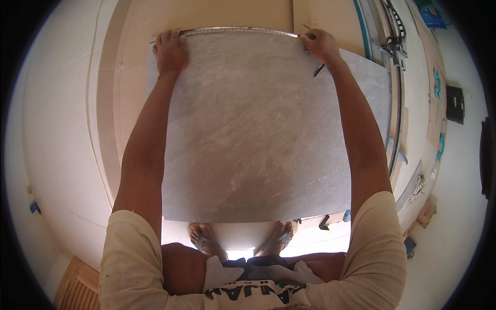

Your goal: The person measures a floor area and a large ceramic tile using a tape measure and a pencil. They mark the tile with measurements and then position it on a manual tile cutter to prepare for cutting.

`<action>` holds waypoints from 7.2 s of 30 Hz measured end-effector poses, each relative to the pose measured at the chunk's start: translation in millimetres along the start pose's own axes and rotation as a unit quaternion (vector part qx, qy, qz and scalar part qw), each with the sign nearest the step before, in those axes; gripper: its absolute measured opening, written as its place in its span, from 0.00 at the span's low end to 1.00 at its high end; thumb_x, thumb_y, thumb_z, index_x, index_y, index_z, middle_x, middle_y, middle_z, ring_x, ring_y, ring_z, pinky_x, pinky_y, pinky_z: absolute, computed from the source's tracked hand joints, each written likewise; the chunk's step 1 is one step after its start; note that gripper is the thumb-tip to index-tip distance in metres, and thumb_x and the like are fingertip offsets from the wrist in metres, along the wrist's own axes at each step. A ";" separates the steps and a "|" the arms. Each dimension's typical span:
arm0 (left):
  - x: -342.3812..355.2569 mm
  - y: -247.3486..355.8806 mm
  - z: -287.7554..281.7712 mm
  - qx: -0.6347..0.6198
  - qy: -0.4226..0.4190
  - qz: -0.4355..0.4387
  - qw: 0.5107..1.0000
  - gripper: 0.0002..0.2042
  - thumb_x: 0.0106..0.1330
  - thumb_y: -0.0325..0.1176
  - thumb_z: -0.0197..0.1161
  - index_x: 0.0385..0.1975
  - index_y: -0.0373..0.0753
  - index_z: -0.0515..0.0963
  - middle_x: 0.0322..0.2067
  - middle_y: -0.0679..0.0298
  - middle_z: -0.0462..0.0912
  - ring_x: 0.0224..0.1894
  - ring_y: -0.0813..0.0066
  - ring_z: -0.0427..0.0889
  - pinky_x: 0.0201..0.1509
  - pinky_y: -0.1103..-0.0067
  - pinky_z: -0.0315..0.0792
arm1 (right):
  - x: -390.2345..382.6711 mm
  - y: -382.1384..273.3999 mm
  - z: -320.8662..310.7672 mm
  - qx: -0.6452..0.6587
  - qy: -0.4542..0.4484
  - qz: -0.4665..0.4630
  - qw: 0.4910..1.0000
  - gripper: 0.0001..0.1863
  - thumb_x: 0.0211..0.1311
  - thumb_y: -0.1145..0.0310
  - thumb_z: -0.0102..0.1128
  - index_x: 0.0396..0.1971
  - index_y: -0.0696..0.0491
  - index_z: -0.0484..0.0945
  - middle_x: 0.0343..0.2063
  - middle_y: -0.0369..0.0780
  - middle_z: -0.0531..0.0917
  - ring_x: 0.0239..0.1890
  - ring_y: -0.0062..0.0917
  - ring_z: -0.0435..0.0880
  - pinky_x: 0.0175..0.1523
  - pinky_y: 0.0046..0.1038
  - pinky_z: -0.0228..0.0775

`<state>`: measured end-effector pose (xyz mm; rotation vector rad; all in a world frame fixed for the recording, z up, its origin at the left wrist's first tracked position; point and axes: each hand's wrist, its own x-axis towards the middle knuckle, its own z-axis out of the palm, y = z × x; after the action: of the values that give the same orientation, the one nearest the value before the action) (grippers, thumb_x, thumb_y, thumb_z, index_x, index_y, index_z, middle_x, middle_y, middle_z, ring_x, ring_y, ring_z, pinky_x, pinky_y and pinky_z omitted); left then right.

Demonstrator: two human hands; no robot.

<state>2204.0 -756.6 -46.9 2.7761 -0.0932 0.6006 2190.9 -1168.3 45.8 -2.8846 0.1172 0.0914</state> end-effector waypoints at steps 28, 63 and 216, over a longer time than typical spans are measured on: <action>10.8 138.3 38.7 -0.113 -0.025 0.106 0.988 0.16 0.68 0.45 0.54 0.43 0.39 0.80 0.43 0.58 0.79 0.53 0.60 0.73 0.61 0.63 0.60 | 0.6 -3.4 24.1 0.025 0.028 0.090 0.995 0.21 0.53 0.50 0.65 0.43 0.46 0.84 0.41 0.46 0.84 0.48 0.39 0.81 0.54 0.38 0.73; 19.0 174.8 41.5 -0.174 -0.093 0.090 0.976 0.11 0.67 0.39 0.52 0.37 0.42 0.81 0.40 0.63 0.79 0.50 0.67 0.74 0.59 0.66 0.59 | -11.1 -51.8 32.1 0.022 0.174 -0.050 0.983 0.20 0.57 0.56 0.65 0.45 0.52 0.81 0.42 0.41 0.83 0.52 0.34 0.77 0.59 0.36 0.65; 20.5 168.8 52.1 -0.154 -0.090 0.120 0.977 0.12 0.69 0.38 0.50 0.37 0.39 0.77 0.40 0.61 0.79 0.49 0.62 0.75 0.57 0.64 0.61 | -41.3 -120.2 73.9 0.118 0.135 0.120 0.976 0.12 0.56 0.66 0.53 0.34 0.53 0.83 0.35 0.47 0.84 0.40 0.44 0.83 0.48 0.43 0.73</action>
<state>2222.1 -933.3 -37.3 2.5252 -0.5212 0.3512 2156.5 -1030.8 7.1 -2.6168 0.4922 -0.2546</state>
